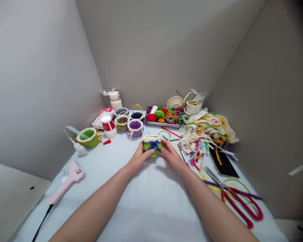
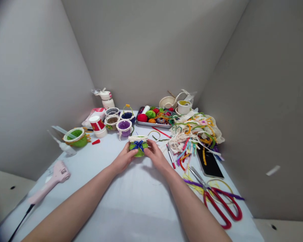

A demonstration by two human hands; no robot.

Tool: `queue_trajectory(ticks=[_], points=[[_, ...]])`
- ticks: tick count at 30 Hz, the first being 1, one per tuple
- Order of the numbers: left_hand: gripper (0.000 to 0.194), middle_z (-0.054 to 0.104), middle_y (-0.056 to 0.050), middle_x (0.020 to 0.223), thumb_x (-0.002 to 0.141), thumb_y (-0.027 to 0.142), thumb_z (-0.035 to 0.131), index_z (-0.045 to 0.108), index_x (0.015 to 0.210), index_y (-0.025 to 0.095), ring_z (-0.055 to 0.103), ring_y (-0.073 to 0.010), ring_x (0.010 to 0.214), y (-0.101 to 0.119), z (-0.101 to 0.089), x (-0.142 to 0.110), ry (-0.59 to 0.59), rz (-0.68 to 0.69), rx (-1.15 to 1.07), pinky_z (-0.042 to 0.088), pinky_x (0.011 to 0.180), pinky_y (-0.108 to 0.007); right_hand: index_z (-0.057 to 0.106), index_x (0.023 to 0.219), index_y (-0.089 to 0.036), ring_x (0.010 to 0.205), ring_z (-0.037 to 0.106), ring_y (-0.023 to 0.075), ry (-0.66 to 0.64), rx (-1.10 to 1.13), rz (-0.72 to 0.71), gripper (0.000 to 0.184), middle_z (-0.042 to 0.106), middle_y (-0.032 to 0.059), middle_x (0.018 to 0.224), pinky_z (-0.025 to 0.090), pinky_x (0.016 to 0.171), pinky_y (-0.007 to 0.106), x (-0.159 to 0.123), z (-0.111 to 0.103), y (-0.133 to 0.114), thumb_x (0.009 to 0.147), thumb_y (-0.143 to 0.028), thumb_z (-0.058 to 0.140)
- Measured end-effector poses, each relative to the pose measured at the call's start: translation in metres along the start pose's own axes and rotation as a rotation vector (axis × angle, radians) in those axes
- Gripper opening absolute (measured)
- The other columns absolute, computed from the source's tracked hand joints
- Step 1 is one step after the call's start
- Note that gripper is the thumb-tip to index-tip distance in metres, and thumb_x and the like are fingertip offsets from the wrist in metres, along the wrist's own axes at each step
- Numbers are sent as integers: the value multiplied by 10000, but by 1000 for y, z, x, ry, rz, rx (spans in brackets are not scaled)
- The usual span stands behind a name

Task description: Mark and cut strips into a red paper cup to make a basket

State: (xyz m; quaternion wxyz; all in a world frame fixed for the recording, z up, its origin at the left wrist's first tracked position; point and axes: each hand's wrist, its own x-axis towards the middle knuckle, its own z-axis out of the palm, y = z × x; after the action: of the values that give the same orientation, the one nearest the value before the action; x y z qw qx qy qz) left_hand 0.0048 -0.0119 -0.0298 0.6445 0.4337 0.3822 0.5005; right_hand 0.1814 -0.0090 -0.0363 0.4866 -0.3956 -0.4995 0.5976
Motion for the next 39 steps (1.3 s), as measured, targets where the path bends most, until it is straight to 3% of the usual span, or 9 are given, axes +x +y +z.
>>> queue_trajectory(ticks=[5, 12, 21, 27, 34, 39], points=[[548, 609, -117, 1285, 731, 269, 761, 553, 1232, 189, 540, -287, 1212, 3, 0, -2, 27, 100, 267, 379, 1074, -431, 571, 1179, -328, 1206, 574, 253, 48, -1, 43, 468, 594, 43, 1326, 509, 969, 434, -1, 2, -5, 774, -524, 701], [539, 604, -124, 1276, 766, 288, 727, 533, 1257, 175, 558, -284, 1180, 3, 3, -2, 3, 136, 355, 425, 1016, -405, 570, 1165, -280, 1131, 610, 254, 46, -62, 14, 483, 627, 70, 1269, 517, 916, 396, 2, 2, -4, 762, -506, 708], [584, 580, -134, 1328, 770, 307, 733, 503, 1290, 176, 550, -289, 1206, 1, 2, -1, -20, 107, 328, 419, 1032, -411, 574, 1148, -285, 1156, 599, 263, 75, -37, 49, 462, 627, 67, 1273, 518, 922, 411, 1, 2, -5, 747, -463, 721], [665, 586, -134, 1324, 716, 334, 792, 500, 1296, 190, 540, -303, 1223, 3, 1, -2, 11, 105, 339, 402, 1051, -422, 564, 1170, -262, 1148, 602, 253, 11, -108, -49, 493, 613, 85, 1276, 474, 1003, 435, 2, 3, -4, 743, -429, 743], [584, 572, -139, 1343, 773, 328, 721, 496, 1285, 159, 511, -288, 1257, 4, 0, -1, 24, 94, 343, 362, 1096, -419, 541, 1197, -257, 1148, 602, 249, -8, -140, -74, 537, 602, 94, 1289, 481, 998, 431, 1, 4, -2, 727, -391, 765], [581, 546, -121, 1388, 816, 340, 681, 476, 1344, 209, 494, -284, 1290, -6, -5, 2, -5, 25, 203, 359, 1112, -441, 548, 1190, -264, 1174, 593, 257, -5, -137, -89, 539, 617, 85, 1274, 454, 1041, 450, 1, 4, -3, 713, -383, 768]])
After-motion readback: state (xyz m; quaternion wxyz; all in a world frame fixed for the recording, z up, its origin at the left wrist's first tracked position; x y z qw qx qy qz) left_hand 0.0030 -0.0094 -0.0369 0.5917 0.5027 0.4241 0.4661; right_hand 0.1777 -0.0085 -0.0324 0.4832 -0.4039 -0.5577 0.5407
